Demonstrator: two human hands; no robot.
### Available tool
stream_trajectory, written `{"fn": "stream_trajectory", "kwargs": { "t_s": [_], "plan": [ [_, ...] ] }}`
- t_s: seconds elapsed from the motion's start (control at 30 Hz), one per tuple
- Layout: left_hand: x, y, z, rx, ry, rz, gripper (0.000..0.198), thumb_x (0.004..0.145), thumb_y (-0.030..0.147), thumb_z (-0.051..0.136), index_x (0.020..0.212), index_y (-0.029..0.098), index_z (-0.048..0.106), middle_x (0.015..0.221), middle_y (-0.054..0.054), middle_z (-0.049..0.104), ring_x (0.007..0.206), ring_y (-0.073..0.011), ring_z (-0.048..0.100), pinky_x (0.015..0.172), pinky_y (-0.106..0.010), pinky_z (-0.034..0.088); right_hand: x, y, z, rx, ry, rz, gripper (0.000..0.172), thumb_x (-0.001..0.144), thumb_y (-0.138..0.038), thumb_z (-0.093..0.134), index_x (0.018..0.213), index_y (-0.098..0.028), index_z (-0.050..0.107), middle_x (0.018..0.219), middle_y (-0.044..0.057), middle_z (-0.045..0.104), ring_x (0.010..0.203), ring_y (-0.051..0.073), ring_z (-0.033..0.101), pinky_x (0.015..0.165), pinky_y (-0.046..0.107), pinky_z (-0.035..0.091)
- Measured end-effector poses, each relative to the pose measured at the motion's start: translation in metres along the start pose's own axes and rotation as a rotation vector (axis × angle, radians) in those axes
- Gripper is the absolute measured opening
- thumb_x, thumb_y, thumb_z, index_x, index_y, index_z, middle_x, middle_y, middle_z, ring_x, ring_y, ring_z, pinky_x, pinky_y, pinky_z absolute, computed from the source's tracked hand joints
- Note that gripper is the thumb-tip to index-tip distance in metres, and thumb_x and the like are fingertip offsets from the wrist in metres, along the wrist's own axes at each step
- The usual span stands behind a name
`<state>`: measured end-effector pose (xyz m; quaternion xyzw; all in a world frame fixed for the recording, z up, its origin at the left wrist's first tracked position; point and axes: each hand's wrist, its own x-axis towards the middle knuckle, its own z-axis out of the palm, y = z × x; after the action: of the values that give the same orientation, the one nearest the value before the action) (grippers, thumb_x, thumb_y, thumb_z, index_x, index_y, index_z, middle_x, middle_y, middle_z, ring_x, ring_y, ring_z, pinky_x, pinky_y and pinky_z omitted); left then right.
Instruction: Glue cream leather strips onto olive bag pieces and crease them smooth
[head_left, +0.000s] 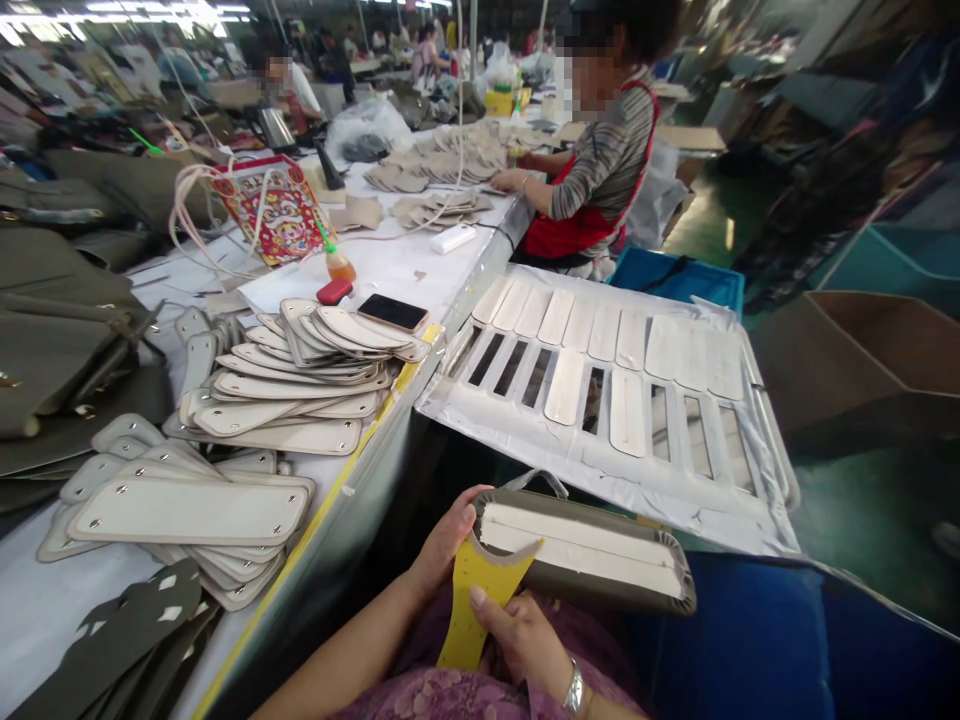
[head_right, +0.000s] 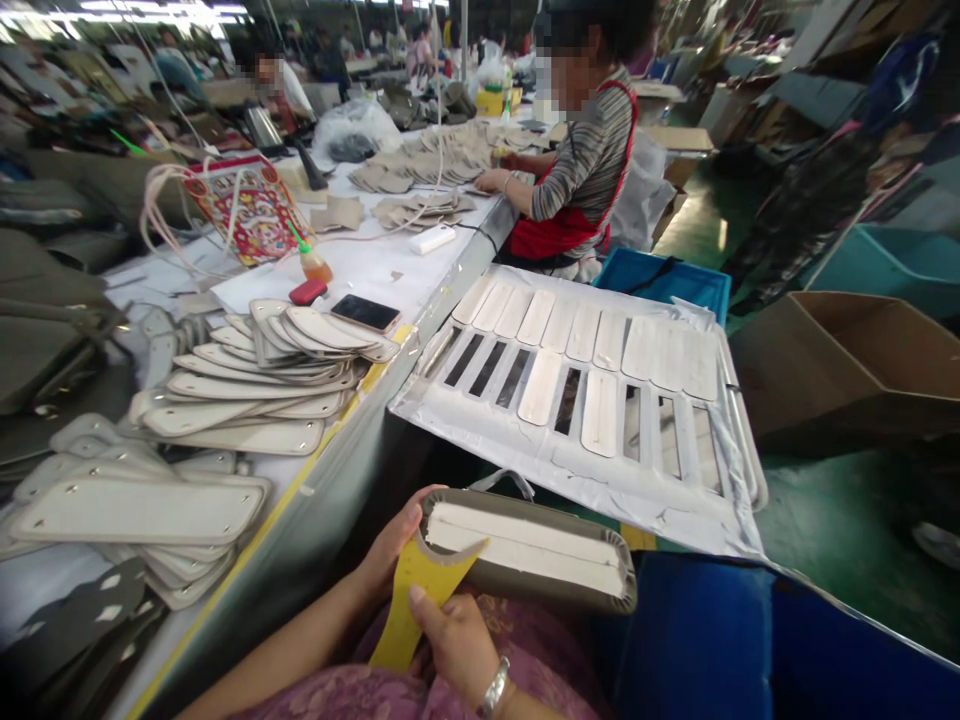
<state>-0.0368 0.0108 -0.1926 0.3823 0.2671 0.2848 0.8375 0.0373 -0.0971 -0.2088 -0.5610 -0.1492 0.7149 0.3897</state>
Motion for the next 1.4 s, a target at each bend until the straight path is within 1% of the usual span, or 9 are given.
{"fn": "stream_trajectory", "kwargs": {
  "t_s": [0.17,0.27,0.4,0.47,0.63,0.97,1.13,1.3,1.4],
  "plan": [
    [-0.004,0.001,-0.004,0.039,-0.017,-0.004,0.042,0.087,0.044,0.045,0.121,0.020,0.049,0.110,-0.008,0.060,0.097,-0.0238,0.056,0.084,-0.034,0.041,-0.013,-0.009,0.008,-0.026,0.048,-0.071,0.058,0.060,-0.070,0.056,0.055,-0.013,0.061,0.052,0.008,0.062,0.036,0.013,0.052,0.035,0.022,0.037],
    [-0.004,0.011,-0.017,0.234,-0.039,-0.007,0.042,0.085,0.043,0.048,0.122,0.022,0.050,0.112,-0.007,0.060,0.099,-0.0240,0.055,0.088,-0.035,0.039,-0.016,-0.011,0.013,-0.026,0.070,-0.075,0.057,0.063,-0.068,0.054,0.054,-0.012,0.060,0.048,0.008,0.060,0.031,0.012,0.048,0.031,0.021,0.033],
    [0.001,0.035,-0.023,0.687,-0.048,0.159,0.049,0.073,0.036,0.066,0.120,0.026,0.055,0.130,-0.004,0.047,0.119,-0.0279,0.040,0.105,-0.036,0.021,-0.020,-0.015,0.018,-0.084,0.069,-0.067,0.056,0.066,-0.066,0.052,0.051,-0.012,0.058,0.040,0.007,0.055,0.028,0.011,0.044,0.029,0.020,0.032],
    [0.005,0.040,-0.014,0.747,-0.079,0.244,0.051,0.070,0.034,0.068,0.119,0.027,0.056,0.133,-0.004,0.045,0.122,-0.0294,0.036,0.107,-0.037,0.015,-0.021,-0.017,0.020,-0.083,0.084,-0.073,0.053,0.067,-0.063,0.053,0.051,-0.013,0.058,0.041,0.007,0.055,0.028,0.011,0.045,0.029,0.020,0.032],
    [0.013,0.030,0.011,0.780,-0.085,0.298,0.034,0.077,0.038,0.059,0.108,0.023,0.063,0.108,-0.009,0.058,0.104,-0.0305,0.047,0.101,-0.039,0.024,-0.020,-0.017,0.020,-0.085,0.102,-0.025,0.052,0.068,-0.062,0.052,0.051,-0.013,0.058,0.038,0.005,0.052,0.027,0.011,0.044,0.029,0.021,0.032],
    [0.023,0.020,0.025,1.117,0.103,0.286,0.031,0.075,0.051,0.058,0.074,0.020,0.060,0.077,-0.007,0.051,0.089,-0.0297,0.049,0.095,-0.043,0.027,-0.013,-0.015,0.008,-0.050,0.077,-0.130,0.054,0.067,-0.065,0.052,0.053,-0.013,0.057,0.041,0.005,0.055,0.030,0.011,0.045,0.032,0.022,0.032],
    [0.027,0.023,0.026,0.786,0.071,0.168,0.036,0.064,0.053,0.068,0.079,0.020,0.064,0.085,-0.009,0.058,0.103,-0.0336,0.046,0.100,-0.043,0.021,-0.027,-0.023,0.002,-0.108,0.092,-0.185,0.058,0.061,-0.071,0.053,0.051,-0.014,0.054,0.041,0.004,0.054,0.030,0.011,0.043,0.032,0.023,0.029],
    [0.006,0.029,-0.009,0.336,0.055,0.034,0.053,0.086,0.057,0.032,0.123,0.025,0.051,0.128,-0.009,0.050,0.120,-0.0286,0.042,0.099,-0.045,0.026,-0.063,-0.037,-0.021,-0.039,0.303,-0.411,0.050,0.063,-0.062,0.062,0.064,-0.013,0.062,0.060,0.009,0.063,0.057,0.021,0.058,0.053,0.029,0.045],
    [-0.019,0.017,-0.025,0.066,0.065,-0.033,0.043,0.084,0.044,0.048,0.122,0.023,0.052,0.134,-0.007,0.046,0.127,-0.0264,0.035,0.103,-0.042,0.024,-0.074,-0.051,-0.032,0.049,0.350,-0.486,0.045,0.069,-0.053,0.063,0.085,-0.011,0.064,0.077,0.012,0.065,0.069,0.024,0.060,0.062,0.033,0.048]
  ]
}}
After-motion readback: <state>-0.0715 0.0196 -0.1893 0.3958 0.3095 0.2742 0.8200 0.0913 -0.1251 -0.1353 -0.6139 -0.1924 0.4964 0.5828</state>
